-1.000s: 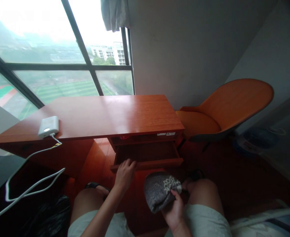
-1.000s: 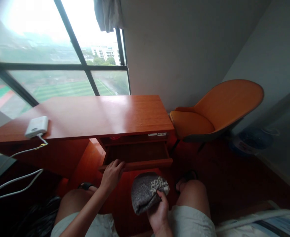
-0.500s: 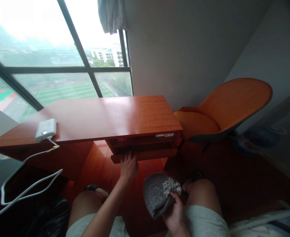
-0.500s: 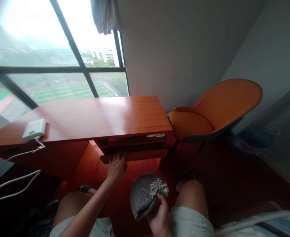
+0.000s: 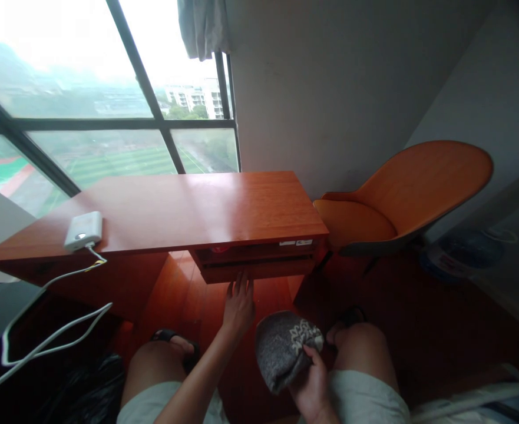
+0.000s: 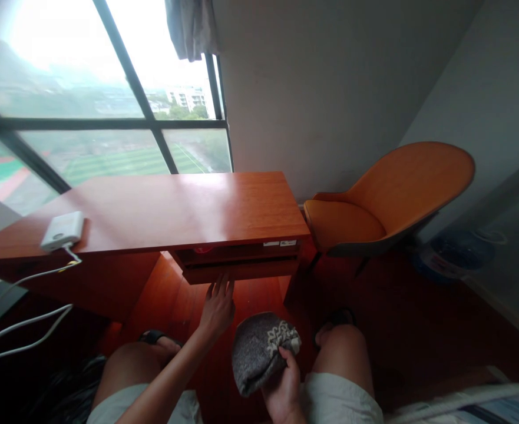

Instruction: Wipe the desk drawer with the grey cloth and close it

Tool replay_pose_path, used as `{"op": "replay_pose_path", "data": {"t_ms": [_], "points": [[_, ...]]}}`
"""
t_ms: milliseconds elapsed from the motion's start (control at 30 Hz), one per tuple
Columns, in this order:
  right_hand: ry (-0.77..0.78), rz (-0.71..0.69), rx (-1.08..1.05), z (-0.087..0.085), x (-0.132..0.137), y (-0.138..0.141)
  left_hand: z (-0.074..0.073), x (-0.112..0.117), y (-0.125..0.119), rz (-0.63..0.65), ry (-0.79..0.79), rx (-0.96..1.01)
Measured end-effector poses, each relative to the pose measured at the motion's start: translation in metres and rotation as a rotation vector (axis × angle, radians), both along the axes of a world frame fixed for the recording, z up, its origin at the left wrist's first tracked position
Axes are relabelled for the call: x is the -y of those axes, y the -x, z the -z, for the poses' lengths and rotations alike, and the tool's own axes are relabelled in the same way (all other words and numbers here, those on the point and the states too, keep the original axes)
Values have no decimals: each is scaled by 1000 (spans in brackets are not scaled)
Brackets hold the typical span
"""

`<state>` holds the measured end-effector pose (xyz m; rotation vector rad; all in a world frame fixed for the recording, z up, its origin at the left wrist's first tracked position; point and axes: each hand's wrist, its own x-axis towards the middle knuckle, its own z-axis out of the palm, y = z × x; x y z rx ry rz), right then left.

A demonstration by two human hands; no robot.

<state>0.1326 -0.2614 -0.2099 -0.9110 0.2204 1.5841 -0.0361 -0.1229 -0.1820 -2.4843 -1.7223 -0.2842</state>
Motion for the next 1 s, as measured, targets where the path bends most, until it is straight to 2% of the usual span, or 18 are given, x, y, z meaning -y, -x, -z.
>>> {"op": "replay_pose_path", "data": {"t_ms": [167, 267, 400, 467, 533, 567, 667, 700, 767, 867, 1000], "points": [[44, -5, -147, 3, -1, -2, -1, -14, -4, -17, 75, 106], [31, 23, -175, -2, -5, -3, -2, -24, -4, -18, 234, 316], [-28, 10, -216, -14, -11, -8, -9, -34, -5, -40, 706, 776], [-68, -41, -226, -20, -13, -13, -14, -31, -5, -36, 856, 867], [-90, -122, -214, -26, -16, -17, -18, -22, -4, -8, 1002, 928], [-91, -173, -199, -28, -18, -19, -20, -16, -3, -2, 1127, 1017], [-62, -304, -124, -33, -31, -21, -19, 4, -2, -47, 1562, 1398], [-47, -331, -88, -34, -36, -20, -18, 9, -2, -86, 1640, 1498], [-14, -340, 13, -33, -47, -19, -14, 17, -3, -163, 1642, 1583], [19, -253, 291, -28, -59, -19, -13, 22, -4, -185, 1487, 1629], [-118, -212, 668, -25, -69, -23, -22, 25, -4, -133, 1358, 1655]]}}
